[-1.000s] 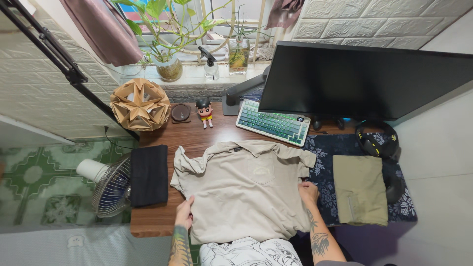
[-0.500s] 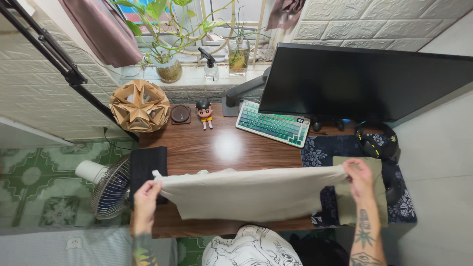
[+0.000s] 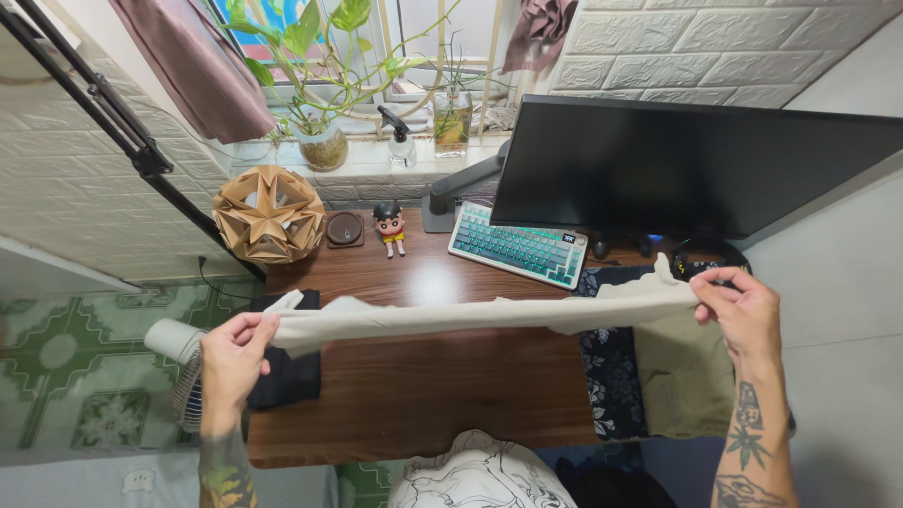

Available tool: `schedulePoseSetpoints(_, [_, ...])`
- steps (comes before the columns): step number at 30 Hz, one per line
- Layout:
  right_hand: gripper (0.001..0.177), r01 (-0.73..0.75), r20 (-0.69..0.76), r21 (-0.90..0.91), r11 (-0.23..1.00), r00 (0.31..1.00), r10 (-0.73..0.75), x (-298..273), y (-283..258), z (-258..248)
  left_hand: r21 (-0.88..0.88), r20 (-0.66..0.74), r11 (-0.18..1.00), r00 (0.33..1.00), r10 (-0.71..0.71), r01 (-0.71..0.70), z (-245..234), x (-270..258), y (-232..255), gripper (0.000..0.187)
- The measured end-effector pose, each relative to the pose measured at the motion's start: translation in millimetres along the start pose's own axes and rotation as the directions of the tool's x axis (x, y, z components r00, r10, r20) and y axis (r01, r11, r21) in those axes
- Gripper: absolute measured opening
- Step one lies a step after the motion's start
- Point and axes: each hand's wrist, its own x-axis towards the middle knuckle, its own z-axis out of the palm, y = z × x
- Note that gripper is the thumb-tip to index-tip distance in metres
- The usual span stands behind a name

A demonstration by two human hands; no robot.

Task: The person folds a black shirt, a pair of khaki shorts, and two beige t-shirts by hand on a desk, stacking them together.

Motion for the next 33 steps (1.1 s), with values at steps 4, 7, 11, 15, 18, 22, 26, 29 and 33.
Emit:
schedulePoseSetpoints(4, [0.011, 0.004, 0.022, 0.024, 1.000, 1.000, -0.004, 7, -11, 1, -0.008, 0.042, 0.998, 0.998, -0.055, 0.056, 0, 7, 30, 0.020])
schedulePoseSetpoints(7, [0.009, -0.003, 0.035, -0.044, 0.999, 0.999, 0.005, 4, -36, 8, 0.035, 0.010, 0.999, 1.000, -0.030, 0.029, -2, 20, 34, 0.020])
schedulePoseSetpoints(11, [0.009, -0.043, 0.016, -0.103, 0.994, 0.999, 0.044, 8, -57, 22, 0.327, -0.014, 0.943, 0.997, 0.075, -0.066, 0, 38, 37, 0.011])
schedulePoseSetpoints(15, [0.011, -0.140, -0.004, -0.159, 0.977, 0.990, 0.141, 27, -53, 40, 0.263, 0.007, 0.965, 1.000, -0.022, 0.019, 17, 49, 52, 0.010])
schedulePoseSetpoints(18, [0.011, -0.070, 0.004, -0.107, 0.992, 0.997, 0.071, 40, -33, 46, 0.064, 0.046, 0.998, 0.999, -0.029, 0.026, 24, 66, 32, 0.018])
schedulePoseSetpoints(22, [0.012, -0.017, -0.008, -0.040, 0.999, 1.000, 0.017, 36, -32, 39, -0.067, 0.035, 0.996, 0.998, 0.055, -0.052, 19, 63, 19, 0.024])
schedulePoseSetpoints(26, [0.007, -0.149, 0.096, -0.148, 0.978, 0.982, 0.164, 37, -26, 31, -0.157, 0.047, 0.987, 0.999, -0.011, 0.018, 11, 63, -5, 0.021])
schedulePoseSetpoints(29, [0.017, -0.241, 0.218, -0.323, 0.915, 0.922, 0.320, 46, -5, 28, -0.186, 0.114, 0.971, 0.985, -0.131, 0.151, 8, 65, -25, 0.021])
schedulePoseSetpoints(33, [0.049, -0.321, 0.242, -0.582, 0.747, 0.809, 0.536, 49, 44, 33, -0.058, 0.200, 0.961, 0.946, -0.255, 0.271, 10, 66, -67, 0.030])
